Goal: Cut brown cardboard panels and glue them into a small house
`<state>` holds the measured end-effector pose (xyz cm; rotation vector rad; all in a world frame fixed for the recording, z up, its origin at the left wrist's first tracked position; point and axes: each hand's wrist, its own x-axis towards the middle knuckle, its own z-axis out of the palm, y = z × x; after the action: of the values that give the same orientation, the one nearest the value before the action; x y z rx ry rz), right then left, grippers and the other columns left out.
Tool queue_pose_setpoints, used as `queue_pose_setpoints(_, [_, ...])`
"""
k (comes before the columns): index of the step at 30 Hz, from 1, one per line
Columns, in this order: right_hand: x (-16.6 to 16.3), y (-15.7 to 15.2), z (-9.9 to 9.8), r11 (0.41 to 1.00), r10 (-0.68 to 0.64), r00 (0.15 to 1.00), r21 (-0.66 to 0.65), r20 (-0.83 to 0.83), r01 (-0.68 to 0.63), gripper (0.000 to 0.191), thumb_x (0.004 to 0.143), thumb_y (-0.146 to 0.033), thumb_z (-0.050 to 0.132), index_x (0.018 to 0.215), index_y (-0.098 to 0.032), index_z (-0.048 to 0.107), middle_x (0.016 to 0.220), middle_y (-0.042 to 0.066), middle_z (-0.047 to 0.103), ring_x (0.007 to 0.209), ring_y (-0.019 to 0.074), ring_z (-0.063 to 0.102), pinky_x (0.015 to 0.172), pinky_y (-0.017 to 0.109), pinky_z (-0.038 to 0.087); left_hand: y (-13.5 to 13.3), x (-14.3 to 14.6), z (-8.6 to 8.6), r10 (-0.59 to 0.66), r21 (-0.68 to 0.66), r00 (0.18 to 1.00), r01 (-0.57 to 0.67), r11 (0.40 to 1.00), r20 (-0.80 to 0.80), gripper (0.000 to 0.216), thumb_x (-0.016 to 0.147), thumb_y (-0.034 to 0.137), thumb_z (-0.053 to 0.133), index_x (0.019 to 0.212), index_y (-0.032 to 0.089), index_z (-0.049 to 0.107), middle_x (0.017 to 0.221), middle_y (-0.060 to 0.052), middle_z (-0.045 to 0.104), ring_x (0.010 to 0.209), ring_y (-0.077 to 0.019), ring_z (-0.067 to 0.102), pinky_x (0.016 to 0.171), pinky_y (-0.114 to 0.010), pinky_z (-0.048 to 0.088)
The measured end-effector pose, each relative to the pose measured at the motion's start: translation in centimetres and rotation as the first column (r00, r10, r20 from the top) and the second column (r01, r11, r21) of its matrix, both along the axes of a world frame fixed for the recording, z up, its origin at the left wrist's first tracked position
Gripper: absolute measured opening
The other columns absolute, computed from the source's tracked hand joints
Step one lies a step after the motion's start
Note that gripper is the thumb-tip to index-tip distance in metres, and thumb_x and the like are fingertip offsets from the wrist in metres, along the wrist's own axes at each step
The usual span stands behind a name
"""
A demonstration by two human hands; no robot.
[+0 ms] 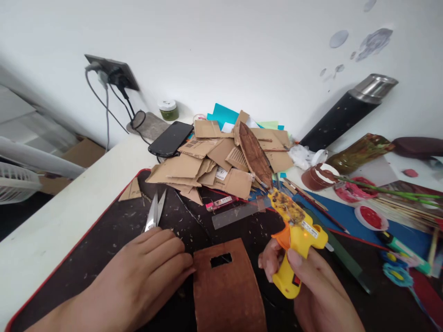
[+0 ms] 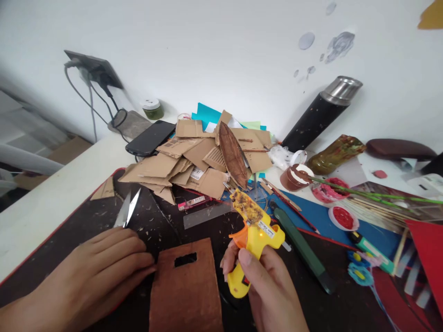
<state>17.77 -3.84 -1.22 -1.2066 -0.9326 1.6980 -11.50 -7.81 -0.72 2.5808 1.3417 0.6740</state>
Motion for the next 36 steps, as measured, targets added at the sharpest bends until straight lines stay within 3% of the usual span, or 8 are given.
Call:
queue_pose_setpoints(7, [0.0,-0.2,0.1,1.0,0.008,1.0,-0.02,-0.006,-0.008,0.041,0.09,-0.061,0.078,0.081,-0.022,0.074,0.077,0.008,0.069,0.077,0.0239,0.064,0.073,0.035,0.054,-0.4,0.5,0.0,-0.029,-0.019,0.999,0.03,0.999,0.014,0.02,0.104,0.014,0.057,0.087,0.023,0.062,0.075,0.001,0.063,0.069,-0.0176,0.054,0.064,-0.034,0.042])
queue_pose_setpoints(11, [0.0,-0.1,-0.1,1.0,0.012,1.0,-0.029,-0.018,-0.012,0.039,0.09,-0.06,0.079,0.082,-0.022,0.073,0.078,0.008,0.069,0.078,0.0241,0.064,0.073,0.035,0.054,-1.0,0.4,-0.5,-0.032,-0.019,0.999,0.033,0.999,0.016,0.03,0.108,0.023,0.055,0.078,0.024,0.054,0.07,0.002,0.058,0.065,-0.0171,0.05,0.061,-0.033,0.038])
queue_pose_setpoints(18, [0.4,-0.3,-0.3,0.998,0.037,0.999,-0.05,-0.029,-0.039,0.038,0.092,-0.059,0.077,0.086,-0.022,0.074,0.082,0.008,0.07,0.084,0.0256,0.065,0.079,0.037,0.055,-1.5,0.4,-1.0,-0.026,-0.097,0.998,0.031,0.995,0.057,0.022,0.107,0.012,0.049,0.103,0.024,0.067,0.086,-0.001,0.071,0.075,-0.0161,0.063,0.073,-0.03,0.049])
queue_pose_setpoints(25, [0.0,-0.3,0.0,0.999,0.03,1.0,-0.033,0.004,-0.03,0.041,0.09,-0.062,0.077,0.083,-0.022,0.074,0.079,0.008,0.069,0.08,0.0249,0.064,0.077,0.037,0.055,-2.0,-0.1,-1.4,-0.026,-0.106,0.997,0.034,0.994,0.079,0.024,0.105,0.012,0.05,0.102,0.025,0.071,0.083,-0.002,0.075,0.074,-0.0164,0.068,0.075,-0.029,0.056])
queue_pose_setpoints(28, [-0.1,-0.3,0.0,0.999,0.021,1.0,-0.036,0.009,-0.021,0.042,0.089,-0.063,0.078,0.082,-0.022,0.074,0.079,0.008,0.069,0.08,0.0252,0.064,0.077,0.037,0.055,-1.5,-0.9,-1.4,0.017,-0.05,0.999,-0.015,0.999,0.033,0.036,0.105,0.011,0.047,0.129,0.025,0.071,0.104,-0.007,0.082,0.095,-0.0203,0.077,0.089,-0.033,0.061])
queue_pose_setpoints(31, [-0.1,-0.3,0.0,0.999,0.015,1.0,-0.038,0.008,-0.015,0.043,0.087,-0.064,0.08,0.08,-0.022,0.074,0.078,0.009,0.069,0.08,0.0258,0.065,0.078,0.038,0.056,-0.1,-1.5,-1.4,0.135,0.062,0.986,-0.13,0.99,-0.095,0.052,0.108,0.021,0.05,0.16,0.022,0.051,0.142,-0.013,0.075,0.131,-0.0279,0.07,0.108,-0.043,0.059])
queue_pose_setpoints(33, [0.0,-0.4,-0.1,0.999,0.012,1.0,-0.039,0.006,-0.012,0.043,0.088,-0.063,0.08,0.081,-0.021,0.074,0.079,0.009,0.07,0.081,0.0258,0.065,0.079,0.038,0.056,0.9,-1.5,-1.8,0.214,0.132,0.961,-0.192,0.973,-0.177,0.062,0.109,0.039,0.053,0.165,0.015,0.043,0.153,-0.019,0.068,0.14,-0.0348,0.065,0.111,-0.053,0.058])
queue_pose_setpoints(36, [0.1,-0.5,-0.3,0.998,0.025,0.999,-0.057,-0.02,-0.026,0.039,0.09,-0.06,0.079,0.085,-0.021,0.076,0.081,0.009,0.071,0.082,0.0253,0.065,0.079,0.037,0.055,1.2,-0.9,-2.3,0.142,0.161,0.96,-0.105,0.981,-0.241,0.062,0.109,0.047,0.051,0.162,0.015,0.048,0.155,-0.018,0.066,0.144,-0.0364,0.062,0.111,-0.055,0.06])
